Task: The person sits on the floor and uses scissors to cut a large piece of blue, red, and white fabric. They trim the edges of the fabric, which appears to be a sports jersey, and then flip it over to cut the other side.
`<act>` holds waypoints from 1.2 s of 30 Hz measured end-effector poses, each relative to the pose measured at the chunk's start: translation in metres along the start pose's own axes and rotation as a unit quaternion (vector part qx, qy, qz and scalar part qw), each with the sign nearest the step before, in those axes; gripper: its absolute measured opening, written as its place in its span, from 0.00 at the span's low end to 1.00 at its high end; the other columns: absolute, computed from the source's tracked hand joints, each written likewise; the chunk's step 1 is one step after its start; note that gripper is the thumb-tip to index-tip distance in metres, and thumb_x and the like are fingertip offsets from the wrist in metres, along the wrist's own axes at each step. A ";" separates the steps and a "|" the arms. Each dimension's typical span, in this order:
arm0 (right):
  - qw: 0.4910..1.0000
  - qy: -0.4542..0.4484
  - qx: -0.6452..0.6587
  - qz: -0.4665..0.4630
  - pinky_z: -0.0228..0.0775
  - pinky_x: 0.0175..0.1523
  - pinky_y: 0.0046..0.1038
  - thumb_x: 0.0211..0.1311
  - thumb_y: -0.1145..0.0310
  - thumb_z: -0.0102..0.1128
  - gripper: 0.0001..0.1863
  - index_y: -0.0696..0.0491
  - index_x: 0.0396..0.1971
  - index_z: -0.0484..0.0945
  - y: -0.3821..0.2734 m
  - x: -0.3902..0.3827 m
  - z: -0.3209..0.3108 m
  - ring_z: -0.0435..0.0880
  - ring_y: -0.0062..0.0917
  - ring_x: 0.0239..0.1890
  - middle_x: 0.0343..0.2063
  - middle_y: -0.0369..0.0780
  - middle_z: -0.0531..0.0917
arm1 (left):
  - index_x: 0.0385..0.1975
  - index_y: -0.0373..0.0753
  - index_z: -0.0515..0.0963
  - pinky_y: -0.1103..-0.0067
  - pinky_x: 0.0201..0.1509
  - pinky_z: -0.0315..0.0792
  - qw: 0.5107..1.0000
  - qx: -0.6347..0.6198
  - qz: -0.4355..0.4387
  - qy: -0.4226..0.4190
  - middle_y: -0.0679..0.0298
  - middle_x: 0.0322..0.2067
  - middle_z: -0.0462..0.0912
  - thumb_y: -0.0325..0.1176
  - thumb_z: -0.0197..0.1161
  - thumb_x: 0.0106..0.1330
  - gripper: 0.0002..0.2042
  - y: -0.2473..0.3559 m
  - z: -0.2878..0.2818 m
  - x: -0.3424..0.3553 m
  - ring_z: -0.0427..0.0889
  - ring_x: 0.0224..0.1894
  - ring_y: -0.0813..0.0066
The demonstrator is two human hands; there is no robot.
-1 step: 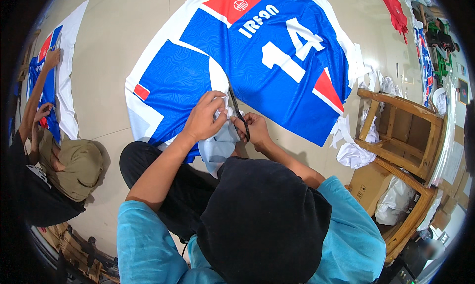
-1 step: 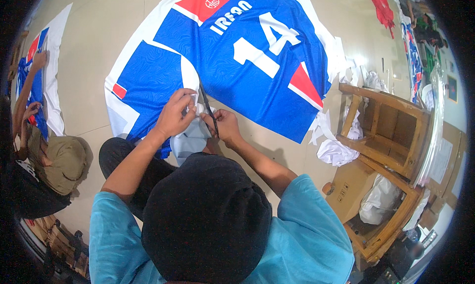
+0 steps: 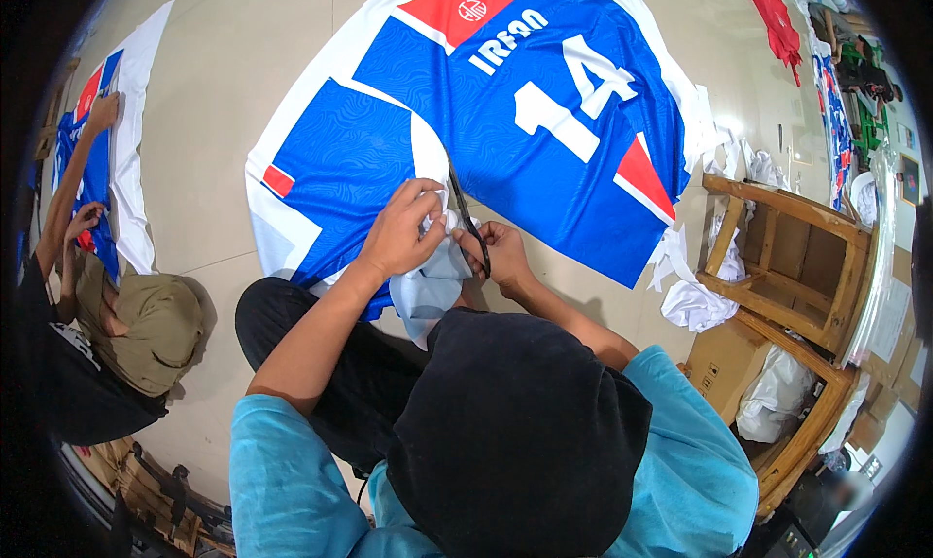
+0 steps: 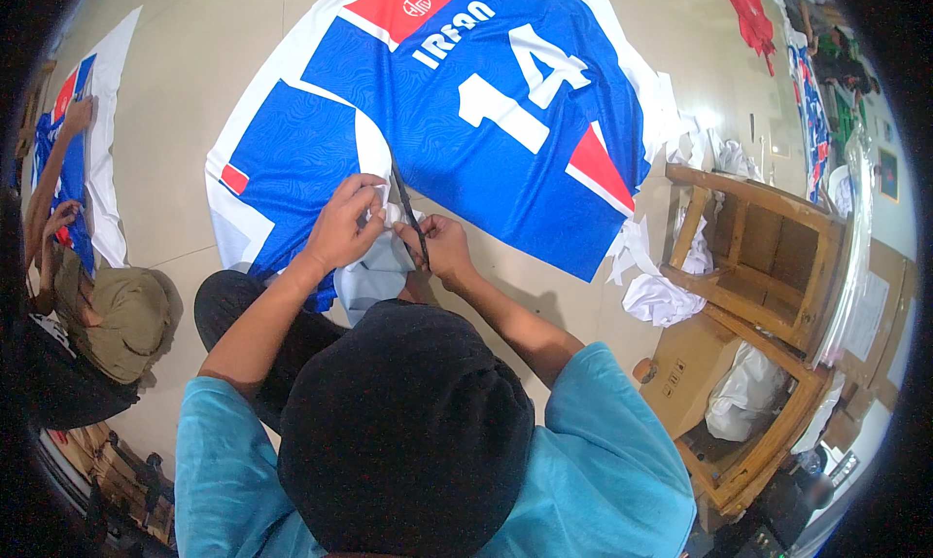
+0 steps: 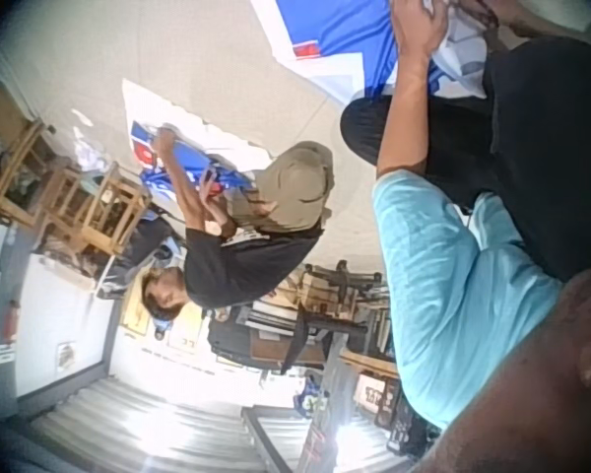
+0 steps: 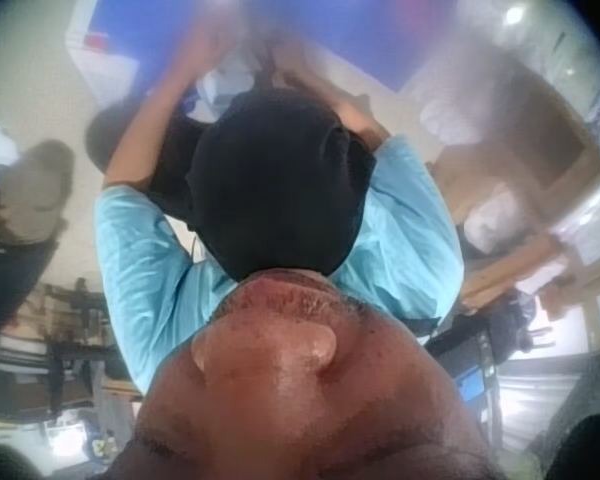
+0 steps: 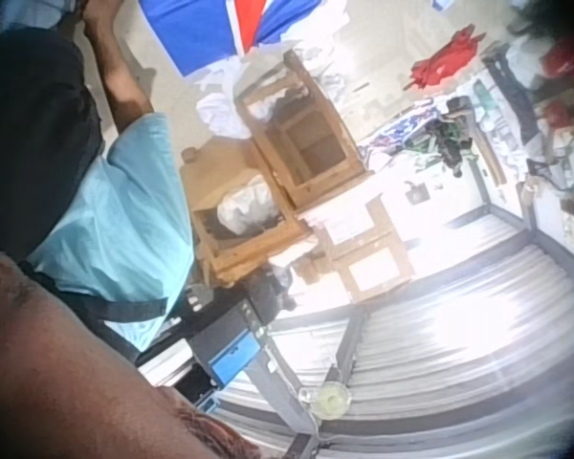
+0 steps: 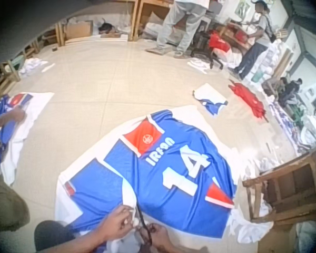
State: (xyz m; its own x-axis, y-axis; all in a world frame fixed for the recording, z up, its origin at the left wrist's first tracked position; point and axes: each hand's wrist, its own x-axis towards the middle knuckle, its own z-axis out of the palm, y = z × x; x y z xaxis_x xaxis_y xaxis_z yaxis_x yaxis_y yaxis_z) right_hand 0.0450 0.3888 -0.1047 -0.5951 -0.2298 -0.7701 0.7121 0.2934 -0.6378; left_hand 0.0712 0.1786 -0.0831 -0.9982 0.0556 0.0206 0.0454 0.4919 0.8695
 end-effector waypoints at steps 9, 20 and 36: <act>0.999 0.000 -0.039 -0.010 0.61 0.17 0.19 0.55 0.53 0.80 0.24 0.52 0.24 0.73 -0.005 0.007 -0.005 0.72 0.15 0.12 0.14 0.35 0.78 | 0.30 0.35 0.72 0.62 0.57 0.73 1.000 0.006 0.006 -0.002 0.50 0.51 0.78 0.30 0.63 0.63 0.07 -0.005 0.000 0.006 0.77 0.54 0.47; 0.998 -0.033 -0.052 -0.020 0.62 0.18 0.22 0.56 0.46 0.78 0.27 0.53 0.24 0.73 -0.020 0.016 -0.013 0.73 0.17 0.13 0.14 0.34 0.76 | 0.72 0.41 0.59 0.40 0.73 0.44 0.917 0.268 -0.199 0.217 0.36 0.71 0.55 0.55 0.69 0.62 0.43 -0.046 -0.010 0.018 0.48 0.74 0.28; 0.996 -0.040 -0.070 -0.025 0.62 0.18 0.19 0.57 0.51 0.78 0.24 0.55 0.28 0.75 -0.030 0.027 -0.015 0.73 0.15 0.14 0.17 0.35 0.77 | 0.80 0.43 0.38 0.28 0.69 0.27 0.876 0.316 -0.342 0.123 0.35 0.78 0.32 0.74 0.68 0.51 0.66 -0.055 -0.017 0.009 0.27 0.77 0.22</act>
State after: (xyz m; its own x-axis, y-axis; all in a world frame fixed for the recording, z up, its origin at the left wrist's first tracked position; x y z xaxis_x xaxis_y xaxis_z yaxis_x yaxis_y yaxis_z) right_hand 0.0019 0.3875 -0.1057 -0.5922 -0.3191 -0.7399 0.6209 0.4047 -0.6714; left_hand 0.0587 0.1371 -0.1226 -0.7747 -0.5911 -0.2245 -0.6323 0.7247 0.2739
